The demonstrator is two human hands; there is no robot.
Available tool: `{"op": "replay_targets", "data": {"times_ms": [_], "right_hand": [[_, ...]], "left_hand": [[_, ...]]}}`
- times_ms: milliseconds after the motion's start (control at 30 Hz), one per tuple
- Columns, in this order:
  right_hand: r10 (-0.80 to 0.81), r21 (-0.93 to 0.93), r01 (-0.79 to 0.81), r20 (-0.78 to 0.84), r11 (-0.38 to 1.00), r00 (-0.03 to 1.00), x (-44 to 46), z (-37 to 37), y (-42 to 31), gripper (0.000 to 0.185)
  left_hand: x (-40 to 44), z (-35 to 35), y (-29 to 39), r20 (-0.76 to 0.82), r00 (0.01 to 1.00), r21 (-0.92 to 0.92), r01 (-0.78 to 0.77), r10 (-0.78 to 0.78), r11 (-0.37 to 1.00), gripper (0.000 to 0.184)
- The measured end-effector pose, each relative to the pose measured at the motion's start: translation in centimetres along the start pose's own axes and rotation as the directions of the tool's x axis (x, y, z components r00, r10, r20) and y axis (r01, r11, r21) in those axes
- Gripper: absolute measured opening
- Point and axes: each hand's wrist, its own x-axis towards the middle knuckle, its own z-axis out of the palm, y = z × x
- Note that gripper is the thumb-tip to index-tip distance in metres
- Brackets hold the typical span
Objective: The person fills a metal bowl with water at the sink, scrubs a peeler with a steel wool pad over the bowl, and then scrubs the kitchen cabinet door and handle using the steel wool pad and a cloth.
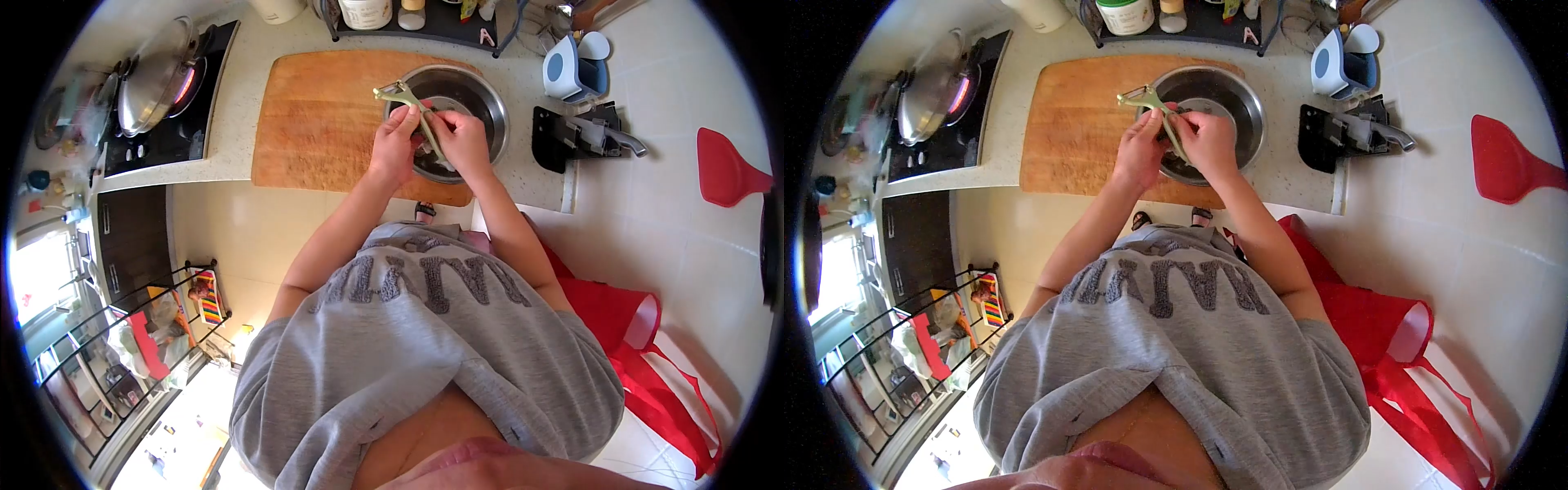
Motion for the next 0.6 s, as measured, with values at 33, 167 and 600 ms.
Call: {"op": "replay_targets", "data": {"times_ms": [33, 167, 600], "right_hand": [[-0.025, 0.195, 0.025, -0.002, 0.980, 1.000, 0.0, 0.3, 0.4, 0.017], [-0.087, 0.512, 0.109, -0.068, 0.852, 0.994, -0.3, 1.3, 1.8, 0.018], [-0.053, 0.154, 0.044, 0.053, 0.987, 0.997, -0.9, -0.3, 0.5, 0.018]], "left_hand": [[0.0, -0.2, 0.4, -0.004, 1.000, 0.019, 0.019, -0.019, 1.000, 0.028], [0.8, -1.0, 1.2, 0.034, 0.999, -0.018, -0.013, 0.014, 1.000, 0.023], [1.0, -1.5, -0.7, -0.015, 0.994, 0.180, -0.107, 0.112, 0.978, 0.024]]}}
